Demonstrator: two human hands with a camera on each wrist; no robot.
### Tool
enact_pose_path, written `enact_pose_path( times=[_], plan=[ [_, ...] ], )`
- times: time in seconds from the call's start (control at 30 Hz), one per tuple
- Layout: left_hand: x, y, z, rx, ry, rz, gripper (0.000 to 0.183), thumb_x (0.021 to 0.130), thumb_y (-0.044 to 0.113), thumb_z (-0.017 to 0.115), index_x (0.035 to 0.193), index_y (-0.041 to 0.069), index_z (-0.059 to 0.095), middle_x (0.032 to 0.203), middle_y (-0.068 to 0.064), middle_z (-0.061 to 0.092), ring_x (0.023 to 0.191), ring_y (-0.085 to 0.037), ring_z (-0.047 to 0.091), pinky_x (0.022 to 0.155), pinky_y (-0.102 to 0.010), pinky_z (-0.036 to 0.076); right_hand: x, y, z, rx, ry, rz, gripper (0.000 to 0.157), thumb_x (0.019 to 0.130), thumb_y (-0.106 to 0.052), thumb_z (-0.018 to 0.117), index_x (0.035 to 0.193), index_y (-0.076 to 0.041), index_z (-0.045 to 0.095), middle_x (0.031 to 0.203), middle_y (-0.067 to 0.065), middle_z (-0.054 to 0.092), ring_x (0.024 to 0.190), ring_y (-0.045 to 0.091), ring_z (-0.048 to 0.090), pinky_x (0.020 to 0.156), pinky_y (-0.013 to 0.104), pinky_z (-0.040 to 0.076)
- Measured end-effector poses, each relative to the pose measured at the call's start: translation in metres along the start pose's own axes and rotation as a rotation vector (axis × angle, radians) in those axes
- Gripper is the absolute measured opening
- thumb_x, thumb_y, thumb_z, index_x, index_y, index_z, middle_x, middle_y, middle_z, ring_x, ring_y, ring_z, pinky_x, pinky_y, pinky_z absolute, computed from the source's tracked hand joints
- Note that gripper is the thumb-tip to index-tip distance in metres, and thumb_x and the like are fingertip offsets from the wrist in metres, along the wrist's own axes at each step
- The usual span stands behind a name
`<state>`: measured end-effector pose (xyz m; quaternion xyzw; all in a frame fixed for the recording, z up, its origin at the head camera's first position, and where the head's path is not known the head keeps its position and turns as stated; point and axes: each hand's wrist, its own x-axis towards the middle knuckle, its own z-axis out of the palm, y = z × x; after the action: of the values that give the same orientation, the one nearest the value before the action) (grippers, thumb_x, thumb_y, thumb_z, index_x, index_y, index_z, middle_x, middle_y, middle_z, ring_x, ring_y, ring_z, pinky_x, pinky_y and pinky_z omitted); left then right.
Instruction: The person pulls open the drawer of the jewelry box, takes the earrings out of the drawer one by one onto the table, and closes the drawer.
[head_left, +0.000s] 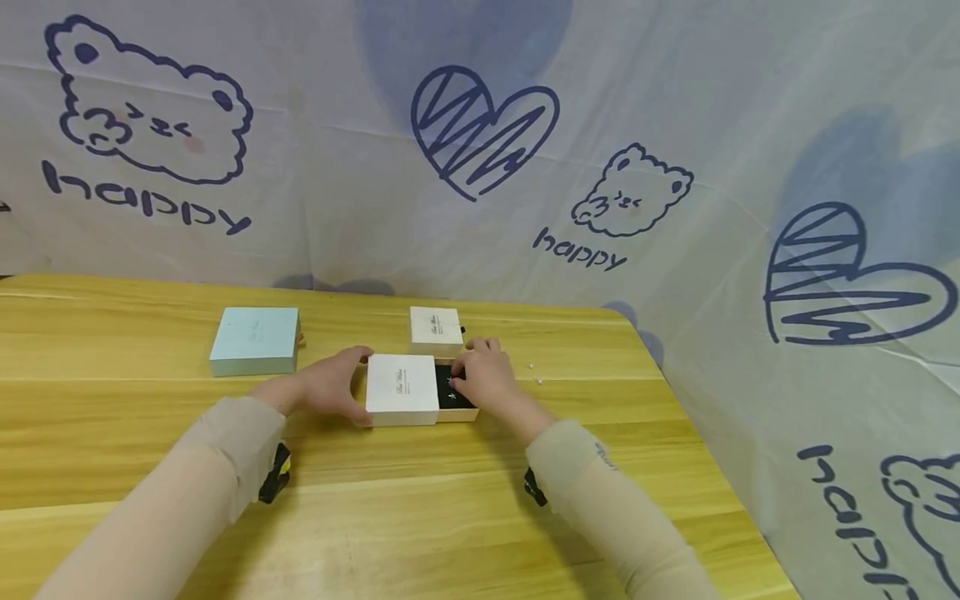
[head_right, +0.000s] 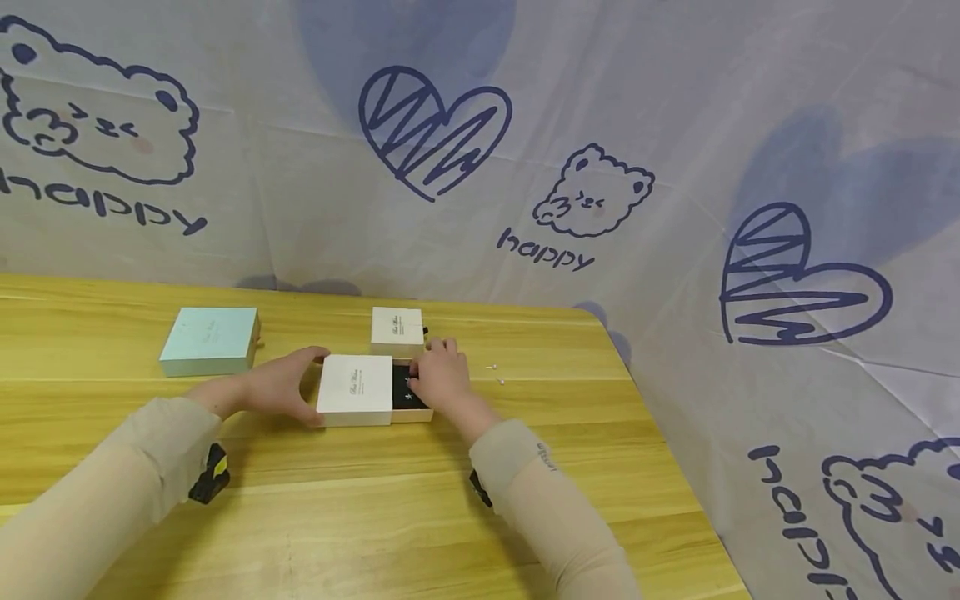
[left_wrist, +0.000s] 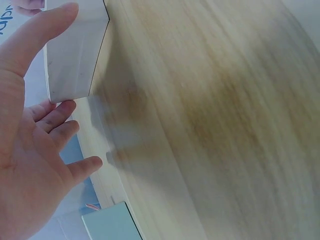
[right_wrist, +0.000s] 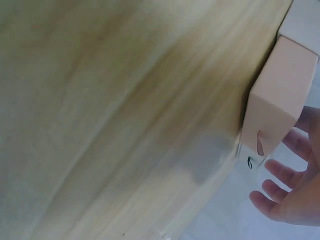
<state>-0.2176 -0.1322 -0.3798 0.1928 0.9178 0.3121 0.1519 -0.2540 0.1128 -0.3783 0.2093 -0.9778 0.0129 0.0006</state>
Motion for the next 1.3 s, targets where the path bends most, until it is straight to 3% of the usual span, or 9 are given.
enact_pose_path(
  times=[0.33, 0.6, 0.73, 0.83, 0.93, 1.03, 1.17, 1.3],
  plan=[
    [-0.001, -0.001, 0.000, -0.011, 0.000, -0.008, 0.102, 0.069, 0.029, 0.081, 0.141, -0.009, 0.021, 0.143, -0.031, 0.032, 0.132, -0.044, 0.034, 0.110, -0.054, 0.030, 0.001, -0.005, 0.000, -0.004, 0.029, 0.003, 0.012, 0.087, -0.023, 0.066, 0.080, -0.017, 0.073, 0.126, 0.009, 0.058, 0.121, 0.031, 0.046, 0.093, 0.046, 0.046],
    [0.000, 0.000, 0.000, 0.002, -0.002, -0.001, 0.102, 0.068, 0.030, 0.081, 0.141, -0.010, 0.021, 0.143, -0.031, 0.032, 0.131, -0.044, 0.034, 0.109, -0.054, 0.031, 0.003, -0.005, 0.001, 0.023, -0.009, 0.011, 0.016, 0.088, -0.021, 0.065, 0.074, -0.017, 0.068, 0.126, 0.008, 0.057, 0.120, 0.030, 0.045, 0.094, 0.044, 0.045],
    [0.000, 0.001, -0.001, 0.000, -0.004, -0.004, 0.102, 0.068, 0.031, 0.081, 0.141, -0.010, 0.022, 0.143, -0.031, 0.033, 0.131, -0.044, 0.035, 0.109, -0.054, 0.031, 0.003, -0.002, -0.002, 0.083, -0.031, -0.004, 0.016, 0.088, -0.018, 0.064, 0.073, -0.016, 0.068, 0.126, 0.010, 0.057, 0.122, 0.033, 0.044, 0.096, 0.047, 0.043],
    [0.000, 0.001, -0.001, -0.003, -0.006, -0.008, 0.103, 0.068, 0.031, 0.081, 0.141, -0.010, 0.021, 0.143, -0.031, 0.032, 0.132, -0.044, 0.034, 0.109, -0.054, 0.031, 0.005, 0.003, -0.008, 0.197, -0.040, -0.009, 0.014, 0.086, -0.014, 0.064, 0.073, -0.014, 0.069, 0.119, 0.010, 0.061, 0.119, 0.032, 0.047, 0.102, 0.049, 0.038],
    [0.001, 0.001, -0.001, -0.003, -0.007, -0.006, 0.103, 0.068, 0.030, 0.081, 0.141, -0.011, 0.021, 0.143, -0.032, 0.032, 0.132, -0.045, 0.034, 0.109, -0.054, 0.031, 0.007, 0.011, -0.017, 0.348, -0.023, 0.015, 0.012, 0.084, -0.013, 0.065, 0.074, -0.010, 0.070, 0.110, 0.009, 0.067, 0.114, 0.030, 0.053, 0.109, 0.048, 0.031],
    [0.001, -0.001, -0.001, -0.004, -0.007, -0.014, 0.103, 0.068, 0.030, 0.081, 0.141, -0.010, 0.021, 0.143, -0.031, 0.032, 0.132, -0.044, 0.034, 0.109, -0.054, 0.031, 0.009, 0.021, -0.026, 0.427, 0.026, 0.062, 0.011, 0.084, -0.012, 0.065, 0.076, -0.007, 0.070, 0.109, 0.010, 0.068, 0.116, 0.030, 0.054, 0.114, 0.047, 0.026],
    [0.002, -0.002, -0.001, 0.001, -0.006, -0.016, 0.103, 0.068, 0.030, 0.081, 0.141, -0.010, 0.021, 0.143, -0.031, 0.032, 0.132, -0.044, 0.035, 0.109, -0.053, 0.031, 0.012, 0.034, -0.029, 0.394, 0.085, 0.143, 0.013, 0.086, -0.014, 0.063, 0.080, -0.005, 0.071, 0.116, 0.014, 0.064, 0.123, 0.032, 0.048, 0.116, 0.046, 0.023],
    [0.002, -0.002, 0.000, 0.001, -0.006, -0.007, 0.102, 0.068, 0.029, 0.081, 0.141, -0.010, 0.022, 0.141, -0.031, 0.034, 0.130, -0.044, 0.036, 0.109, -0.053, 0.031, 0.015, 0.046, -0.024, 0.344, 0.092, 0.223, 0.016, 0.089, -0.015, 0.062, 0.083, -0.004, 0.071, 0.119, 0.014, 0.061, 0.124, 0.033, 0.046, 0.113, 0.047, 0.027]
  ],
)
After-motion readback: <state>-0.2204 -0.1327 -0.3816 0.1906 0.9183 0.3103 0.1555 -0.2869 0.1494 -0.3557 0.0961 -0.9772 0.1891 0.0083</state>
